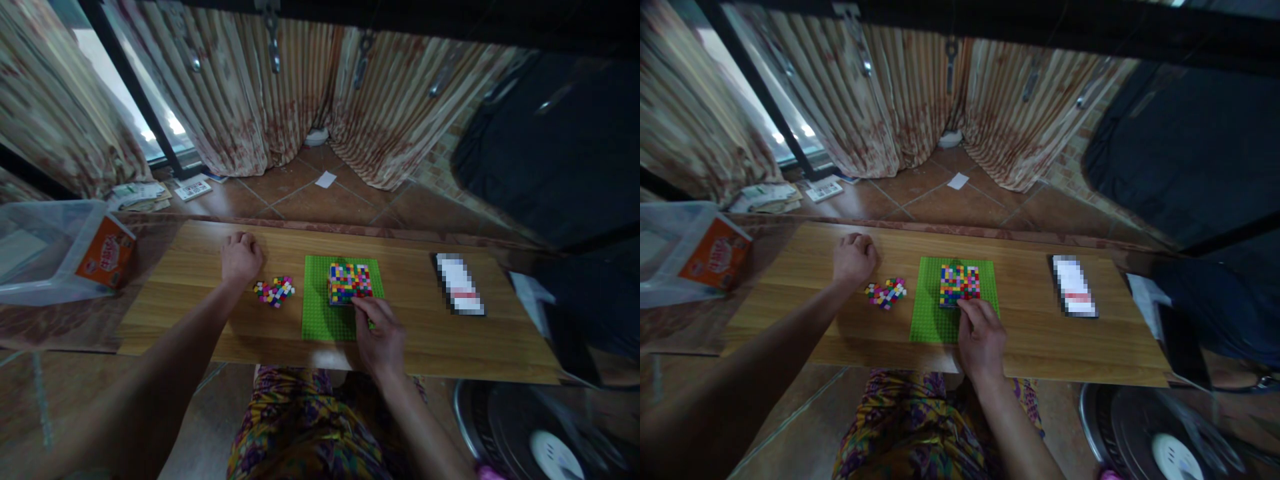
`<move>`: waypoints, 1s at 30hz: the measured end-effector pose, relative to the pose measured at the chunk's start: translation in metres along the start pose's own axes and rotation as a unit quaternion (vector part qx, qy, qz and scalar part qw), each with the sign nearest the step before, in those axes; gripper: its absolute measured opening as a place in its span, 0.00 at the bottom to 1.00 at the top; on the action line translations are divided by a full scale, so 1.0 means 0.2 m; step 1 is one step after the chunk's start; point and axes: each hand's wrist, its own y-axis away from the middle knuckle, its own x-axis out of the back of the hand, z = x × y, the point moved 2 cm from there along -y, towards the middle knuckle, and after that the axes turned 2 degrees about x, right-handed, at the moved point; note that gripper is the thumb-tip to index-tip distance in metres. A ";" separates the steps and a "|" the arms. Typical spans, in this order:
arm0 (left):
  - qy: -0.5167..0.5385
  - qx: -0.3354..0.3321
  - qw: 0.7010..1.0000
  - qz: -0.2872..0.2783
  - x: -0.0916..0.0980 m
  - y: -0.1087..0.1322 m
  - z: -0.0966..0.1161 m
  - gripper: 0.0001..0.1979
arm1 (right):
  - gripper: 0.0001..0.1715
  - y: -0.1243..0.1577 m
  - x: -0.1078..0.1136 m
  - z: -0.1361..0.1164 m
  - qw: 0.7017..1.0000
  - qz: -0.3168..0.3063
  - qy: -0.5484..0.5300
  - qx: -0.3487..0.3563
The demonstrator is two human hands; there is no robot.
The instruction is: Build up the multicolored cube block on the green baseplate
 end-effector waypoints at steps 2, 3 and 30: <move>0.000 0.001 1.000 0.001 0.00 0.00 0.00 0.15 | 0.14 0.00 0.00 0.00 1.000 0.002 0.021 0.007; -0.002 0.001 1.000 0.003 0.00 0.00 0.00 0.15 | 0.14 0.00 0.00 0.00 0.999 0.004 0.031 0.011; -0.012 0.001 1.000 0.003 0.00 0.00 0.00 0.15 | 0.13 0.19 -0.10 -0.21 0.988 -0.112 -0.089 0.053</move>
